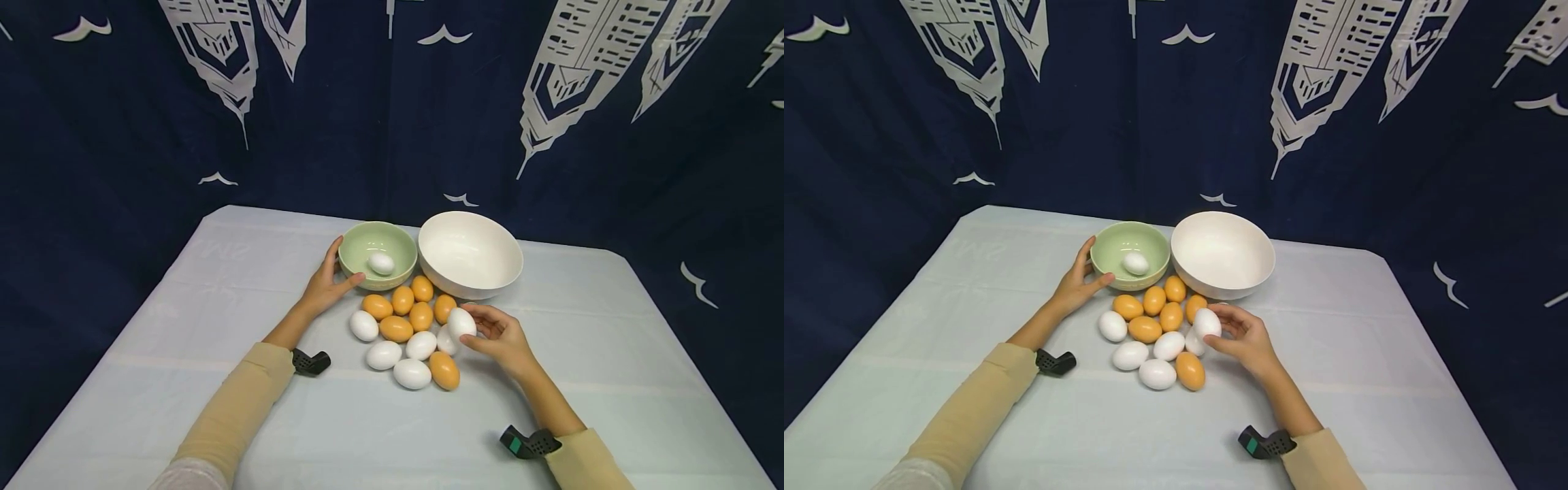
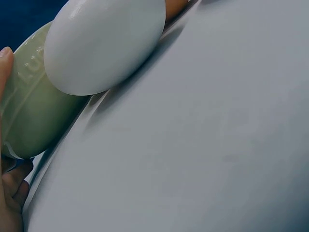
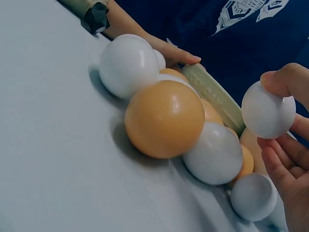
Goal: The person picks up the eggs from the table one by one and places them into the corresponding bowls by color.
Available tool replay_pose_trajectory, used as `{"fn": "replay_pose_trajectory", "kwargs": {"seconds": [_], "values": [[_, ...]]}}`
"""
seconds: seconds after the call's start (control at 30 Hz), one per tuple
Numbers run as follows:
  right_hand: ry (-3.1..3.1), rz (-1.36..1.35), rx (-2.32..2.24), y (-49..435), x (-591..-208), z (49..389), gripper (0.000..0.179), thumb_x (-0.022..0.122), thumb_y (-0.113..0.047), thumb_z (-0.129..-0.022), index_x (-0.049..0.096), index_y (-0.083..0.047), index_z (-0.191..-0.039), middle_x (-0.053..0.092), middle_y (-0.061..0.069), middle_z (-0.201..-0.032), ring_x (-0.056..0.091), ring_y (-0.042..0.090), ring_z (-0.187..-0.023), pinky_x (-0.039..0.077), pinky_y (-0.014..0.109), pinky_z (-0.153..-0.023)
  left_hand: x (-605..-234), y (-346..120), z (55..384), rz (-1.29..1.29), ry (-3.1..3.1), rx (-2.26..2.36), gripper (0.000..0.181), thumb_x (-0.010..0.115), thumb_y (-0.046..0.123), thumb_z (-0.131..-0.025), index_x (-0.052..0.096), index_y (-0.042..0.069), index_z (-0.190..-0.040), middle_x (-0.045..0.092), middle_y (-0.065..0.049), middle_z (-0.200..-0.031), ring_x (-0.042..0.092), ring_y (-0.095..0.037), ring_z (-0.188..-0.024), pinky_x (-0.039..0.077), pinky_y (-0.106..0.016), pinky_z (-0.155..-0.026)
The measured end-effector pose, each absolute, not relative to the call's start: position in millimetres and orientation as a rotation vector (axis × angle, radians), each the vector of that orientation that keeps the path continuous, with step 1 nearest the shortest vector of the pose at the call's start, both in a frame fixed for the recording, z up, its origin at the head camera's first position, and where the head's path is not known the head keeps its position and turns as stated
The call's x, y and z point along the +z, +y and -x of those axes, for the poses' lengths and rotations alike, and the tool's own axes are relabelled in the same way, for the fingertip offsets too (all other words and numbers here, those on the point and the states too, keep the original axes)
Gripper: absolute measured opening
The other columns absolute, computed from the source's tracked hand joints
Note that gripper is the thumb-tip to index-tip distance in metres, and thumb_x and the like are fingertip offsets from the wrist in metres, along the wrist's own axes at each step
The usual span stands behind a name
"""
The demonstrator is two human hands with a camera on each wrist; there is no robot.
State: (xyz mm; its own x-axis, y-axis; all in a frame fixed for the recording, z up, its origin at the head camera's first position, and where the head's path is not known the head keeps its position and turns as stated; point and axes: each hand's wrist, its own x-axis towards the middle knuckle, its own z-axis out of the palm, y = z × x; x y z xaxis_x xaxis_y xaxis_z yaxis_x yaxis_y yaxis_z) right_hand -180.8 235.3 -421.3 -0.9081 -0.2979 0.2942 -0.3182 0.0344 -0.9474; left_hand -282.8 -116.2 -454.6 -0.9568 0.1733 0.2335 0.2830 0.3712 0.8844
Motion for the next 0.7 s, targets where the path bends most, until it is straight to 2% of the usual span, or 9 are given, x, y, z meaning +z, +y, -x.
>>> {"fn": "replay_pose_trajectory", "kwargs": {"seconds": [0.4, 0.7], "values": [[-2.2, -0.711, 2.118, 216.2, -411.7, 195.0, 0.052, 0.069, 0.02, -0.075, 0.049, 0.024, -0.122, 0.065, -0.003, -0.112, 0.061, 0.011, -0.101, 0.05, 0.022, -0.089, -457.0, -115.9, 284.2, 0.428, -2.515, -1.662, 0.093, 0.07, 0.035, -0.09, 0.008, 0.021, -0.158, 0.026, -0.016, -0.156, 0.043, -0.036, -0.132, 0.028, -0.05, -0.111], [-2.197, -0.702, 2.133, 203.2, -406.0, 204.9, 0.053, 0.071, 0.016, -0.076, 0.051, 0.02, -0.124, 0.064, 0.0, -0.112, 0.06, 0.012, -0.1, 0.05, 0.023, -0.088, -456.9, -116.6, 283.5, 0.435, -2.511, -1.654, 0.093, 0.07, 0.036, -0.09, 0.008, 0.021, -0.158, 0.025, -0.015, -0.157, 0.044, -0.036, -0.131, 0.026, -0.051, -0.112]]}}
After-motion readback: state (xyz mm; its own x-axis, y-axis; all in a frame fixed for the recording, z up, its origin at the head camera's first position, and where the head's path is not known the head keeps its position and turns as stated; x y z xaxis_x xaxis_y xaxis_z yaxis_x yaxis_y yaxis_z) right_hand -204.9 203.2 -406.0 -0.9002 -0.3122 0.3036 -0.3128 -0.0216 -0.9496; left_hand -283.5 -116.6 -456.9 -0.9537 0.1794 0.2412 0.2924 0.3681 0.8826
